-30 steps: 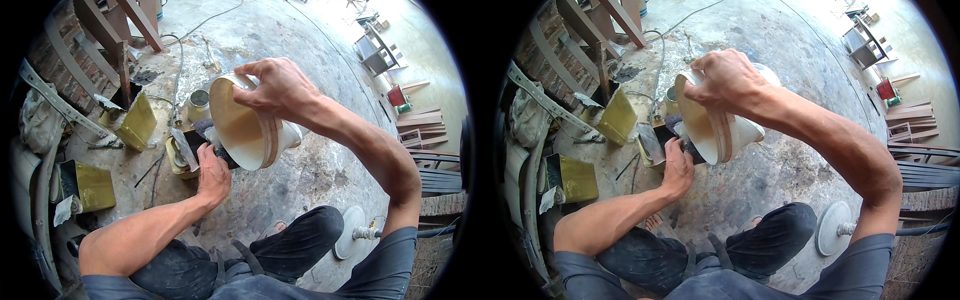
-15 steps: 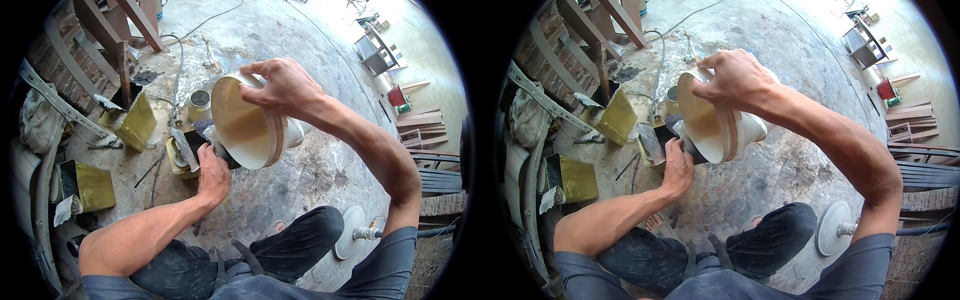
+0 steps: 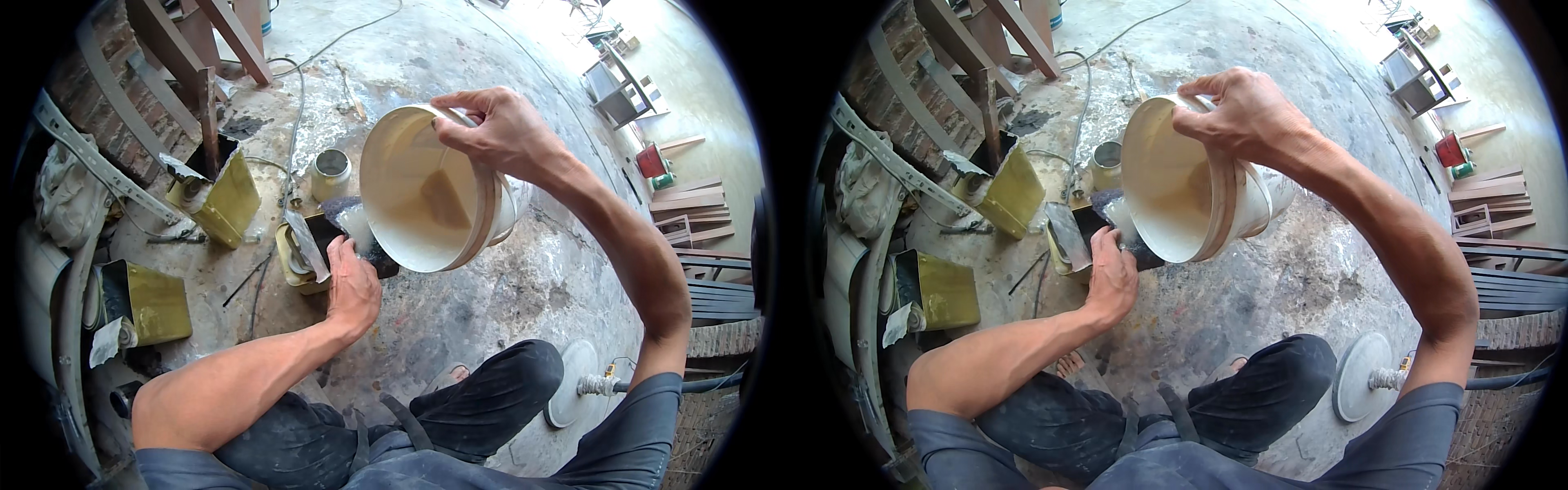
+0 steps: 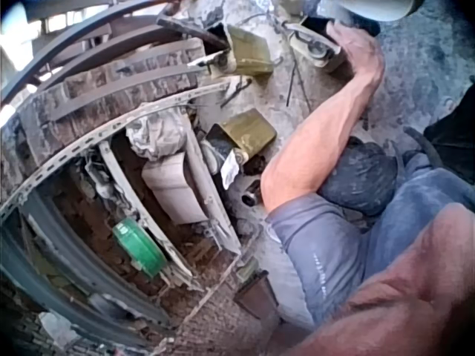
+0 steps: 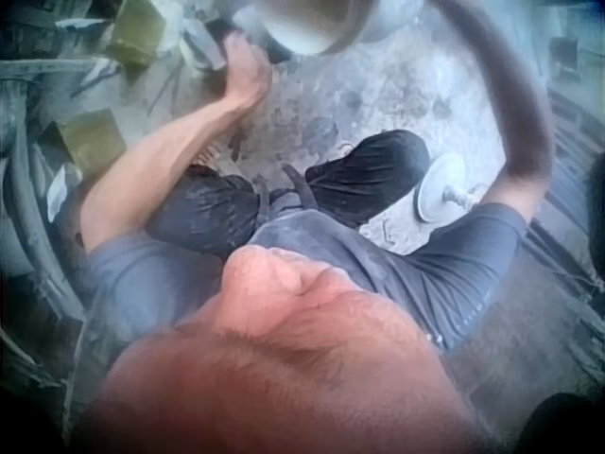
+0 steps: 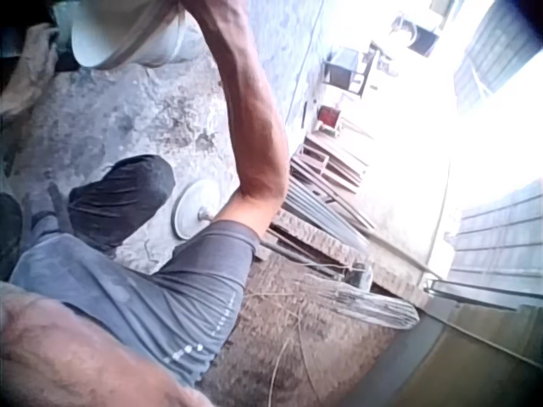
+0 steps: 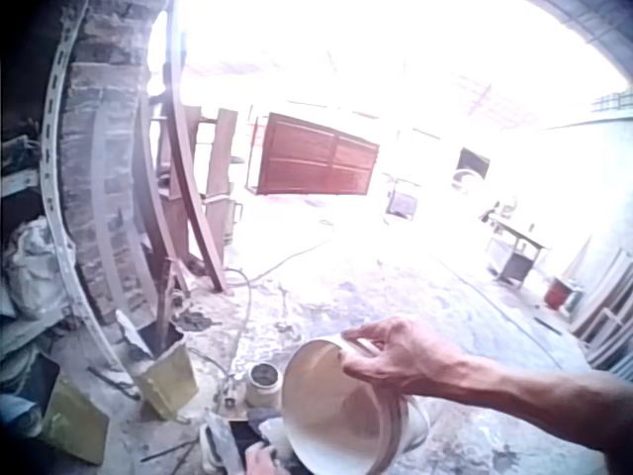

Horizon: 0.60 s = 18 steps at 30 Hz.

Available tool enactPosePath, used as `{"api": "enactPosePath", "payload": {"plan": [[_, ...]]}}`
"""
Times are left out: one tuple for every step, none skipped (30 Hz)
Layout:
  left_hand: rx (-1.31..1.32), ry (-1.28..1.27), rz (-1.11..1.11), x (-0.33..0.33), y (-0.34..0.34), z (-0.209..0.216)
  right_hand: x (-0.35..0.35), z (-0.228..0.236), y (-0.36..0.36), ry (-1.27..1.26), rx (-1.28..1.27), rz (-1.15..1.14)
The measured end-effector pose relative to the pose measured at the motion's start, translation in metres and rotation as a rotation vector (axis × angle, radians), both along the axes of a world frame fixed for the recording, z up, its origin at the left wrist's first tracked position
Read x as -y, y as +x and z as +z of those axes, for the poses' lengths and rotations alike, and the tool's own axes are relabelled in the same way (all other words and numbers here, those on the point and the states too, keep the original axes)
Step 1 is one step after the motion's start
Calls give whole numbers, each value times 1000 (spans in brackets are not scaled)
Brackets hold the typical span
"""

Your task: The person pours a liquid from a yellow metal can into a white bucket. They then dip a dark sponge into the bucket, squeeze it, and wipe the concrete floor. The person repeats this process of dipping, squeezing, and wiping the sponge multiple times.

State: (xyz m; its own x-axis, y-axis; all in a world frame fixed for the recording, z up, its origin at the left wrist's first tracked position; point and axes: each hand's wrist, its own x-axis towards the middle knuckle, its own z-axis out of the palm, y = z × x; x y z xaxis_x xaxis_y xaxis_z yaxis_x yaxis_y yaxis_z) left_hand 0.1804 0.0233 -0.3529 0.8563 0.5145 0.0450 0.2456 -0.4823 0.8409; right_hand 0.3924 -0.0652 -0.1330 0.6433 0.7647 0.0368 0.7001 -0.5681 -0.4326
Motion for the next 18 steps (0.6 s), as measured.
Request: {"api": "enactPosePath", "payload": {"plan": [[-15, -27, -4, 1, 0, 2, 2, 1, 1, 9, 11, 1], [-21, -26, 1, 0, -1, 3, 1, 4, 0, -14, -1, -7], [-26, -26, 4, 0, -2, 5, 0, 9, -1, -36, -11, -16], [-31, -26, 6, 0, -2, 6, 0, 11, -1, -60, -22, -25], [-28, 8, 0, 0, -1, 3, 0, 7, 3, 28, 7, 6], [-25, 43, -7, -1, 0, 1, 1, 8, 6, 36, 19, 13], [-21, 77, -14, -1, 0, -2, 2, 9, 7, 45, 30, 20], [-20, 86, -15, -1, 0, -3, 2, 9, 7, 55, 38, 29], [-18, 95, -16, -1, 0, -3, 2, 9, 7, 52, 38, 25], [-17, 103, -17, -1, -1, -3, 1, 8, 6, 50, 37, 20], [-14, 104, -14, -1, -1, -5, 0, 9, 5, 49, 38, 16], [-11, 104, -10, -2, -1, -6, -1, 10, 2, 35, 37, 5], [-9, 104, -6, -3, -1, -7, -2, 11, -1, 21, 36, -5], [-20, 73, -9, -2, -1, -4, -2, 11, -3, 5, 36, -20], [-31, 41, -12, 0, -1, -1, -2, 11, -4, 1, 30, -24], [-42, 9, -16, 1, 0, 2, -2, 10, -6, -3, 24, -28], [-50, -7, -8, 1, -1, 4, -3, 10, -7, -4, 17, -29], [-58, -23, -1, 1, -1, 5, -4, 9, -8, -4, 26, -20]]}}
